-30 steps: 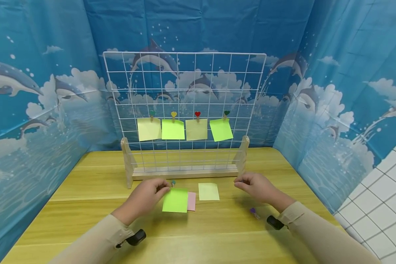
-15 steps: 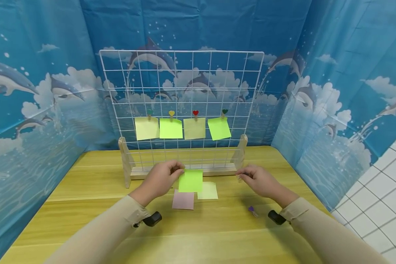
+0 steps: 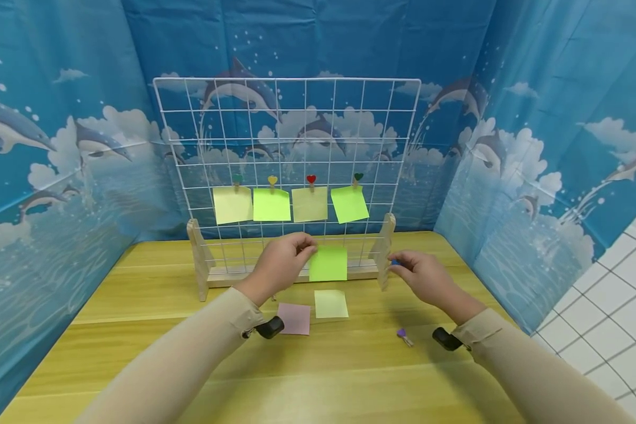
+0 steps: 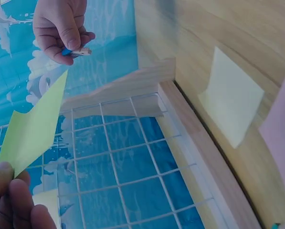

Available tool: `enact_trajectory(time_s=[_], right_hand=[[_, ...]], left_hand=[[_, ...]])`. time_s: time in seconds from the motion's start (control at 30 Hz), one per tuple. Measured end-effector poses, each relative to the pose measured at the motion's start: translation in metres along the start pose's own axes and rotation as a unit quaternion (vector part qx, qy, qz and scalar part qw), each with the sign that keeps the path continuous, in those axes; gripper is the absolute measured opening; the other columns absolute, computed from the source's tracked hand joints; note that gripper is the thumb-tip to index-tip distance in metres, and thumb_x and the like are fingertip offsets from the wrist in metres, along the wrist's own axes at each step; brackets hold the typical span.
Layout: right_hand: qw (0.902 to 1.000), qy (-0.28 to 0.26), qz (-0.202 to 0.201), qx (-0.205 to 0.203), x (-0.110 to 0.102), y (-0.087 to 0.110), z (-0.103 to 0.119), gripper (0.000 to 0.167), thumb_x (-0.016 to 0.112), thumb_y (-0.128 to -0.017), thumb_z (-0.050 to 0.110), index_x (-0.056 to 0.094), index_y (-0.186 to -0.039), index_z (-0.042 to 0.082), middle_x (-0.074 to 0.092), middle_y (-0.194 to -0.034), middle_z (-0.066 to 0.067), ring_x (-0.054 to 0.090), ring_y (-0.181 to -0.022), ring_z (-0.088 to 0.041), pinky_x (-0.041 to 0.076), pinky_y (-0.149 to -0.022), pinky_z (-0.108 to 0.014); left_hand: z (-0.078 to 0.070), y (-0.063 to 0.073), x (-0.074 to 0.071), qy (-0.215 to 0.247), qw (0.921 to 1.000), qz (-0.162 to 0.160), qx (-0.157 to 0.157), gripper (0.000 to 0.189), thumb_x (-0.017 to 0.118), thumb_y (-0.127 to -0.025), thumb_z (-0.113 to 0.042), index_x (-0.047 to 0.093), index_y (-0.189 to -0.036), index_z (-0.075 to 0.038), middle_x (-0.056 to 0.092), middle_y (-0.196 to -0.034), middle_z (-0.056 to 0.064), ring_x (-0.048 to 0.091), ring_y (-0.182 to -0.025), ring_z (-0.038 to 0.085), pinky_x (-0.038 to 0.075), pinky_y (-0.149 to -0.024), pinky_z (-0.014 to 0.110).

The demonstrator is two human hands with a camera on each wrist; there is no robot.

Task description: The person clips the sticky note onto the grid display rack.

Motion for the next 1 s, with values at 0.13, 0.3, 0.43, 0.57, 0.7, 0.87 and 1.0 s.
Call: enact_trajectory(time_s=[0.13, 0.3, 0.43, 0.57, 0.7, 0.87, 1.0], right_hand=[[0.9996, 0.022, -0.016, -0.006, -0.011, -0.002, 0.002, 0.03, 0.064, -0.106, 0.013, 0.072, -0.133, 0.002, 0.071, -0.091, -0.01, 0.052, -0.061, -0.011, 0.043, -0.055, -0.028], [0.9992, 0.012, -0.037, -0.008, -0.027, -0.005, 0.005, 0.029, 0.063, -0.106, 0.013, 0.072, -0.133, 0.003, 0.072, -0.089, -0.011, 0.039, -0.048, -0.012, 0.037, -0.05, -0.03], [0.9981, 0.036, -0.05, -0.003, -0.039, -0.005, 0.008, 0.028, 0.061, -0.108, 0.017, 0.074, -0.13, 0.005, 0.075, -0.108, -0.017, 0.042, -0.051, -0.014, 0.039, -0.053, -0.031], [0.9956, 0.065, -0.068, -0.003, -0.049, -0.005, 0.011, 0.029, 0.058, -0.11, 0.02, 0.074, -0.129, 0.004, 0.073, -0.118, -0.017, 0.053, -0.065, -0.015, 0.043, -0.06, -0.031], [0.995, 0.061, -0.078, 0.0, -0.056, -0.005, 0.01, 0.034, 0.055, -0.111, 0.022, 0.069, -0.136, 0.003, 0.073, -0.122, -0.019, 0.053, -0.059, -0.015, 0.043, -0.057, -0.031], [0.9939, 0.052, -0.097, 0.004, -0.065, -0.006, 0.011, 0.033, 0.056, -0.111, 0.02, 0.068, -0.136, 0.001, 0.076, -0.12, -0.02, 0.064, -0.068, -0.017, 0.047, -0.059, -0.03], [0.9907, 0.05, -0.126, -0.005, -0.075, -0.007, 0.017, 0.03, 0.056, -0.111, 0.018, 0.069, -0.132, 0.001, 0.076, -0.116, -0.019, 0.07, -0.083, -0.024, 0.051, -0.066, -0.031]], left_hand=[[-0.014, -0.011, 0.002, -0.001, 0.9999, -0.004, 0.015, 0.02, 0.061, -0.109, -0.025, 0.075, -0.121, -0.017, 0.075, -0.103, -0.004, 0.059, -0.075, 0.014, 0.053, -0.072, 0.032], [-0.032, -0.027, 0.0, 0.0, 0.9995, -0.016, 0.025, 0.02, 0.06, -0.109, -0.025, 0.074, -0.121, -0.015, 0.075, -0.103, -0.003, 0.061, -0.077, 0.014, 0.054, -0.074, 0.032], [-0.047, -0.041, 0.002, 0.0, 0.9993, -0.014, 0.034, 0.022, 0.06, -0.11, -0.025, 0.073, -0.124, -0.014, 0.076, -0.107, -0.002, 0.064, -0.08, 0.012, 0.056, -0.076, 0.03], [-0.058, -0.053, 0.006, -0.005, 0.9991, -0.009, 0.042, 0.026, 0.059, -0.11, -0.025, 0.07, -0.13, -0.012, 0.076, -0.109, 0.0, 0.065, -0.077, 0.012, 0.054, -0.071, 0.029], [-0.066, -0.065, 0.009, -0.021, 0.9988, -0.008, 0.043, 0.029, 0.059, -0.11, -0.025, 0.068, -0.135, -0.011, 0.077, -0.111, 0.002, 0.065, -0.073, 0.012, 0.05, -0.065, 0.027], [-0.073, -0.078, 0.014, -0.032, 0.9987, -0.004, 0.039, 0.035, 0.058, -0.11, -0.027, 0.063, -0.142, -0.013, 0.077, -0.117, 0.004, 0.066, -0.069, 0.011, 0.047, -0.06, 0.027], [-0.079, -0.087, 0.019, -0.034, 0.9989, 0.008, 0.032, 0.041, 0.058, -0.111, -0.028, 0.057, -0.149, -0.016, 0.076, -0.122, 0.004, 0.064, -0.063, 0.013, 0.045, -0.057, 0.027]])
Point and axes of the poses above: each hand's wrist, its own y-axis away from the middle knuckle, its own x-axis out of the palm, z = x × y, the point moved 10 cm from there along -y, towards the middle knuckle
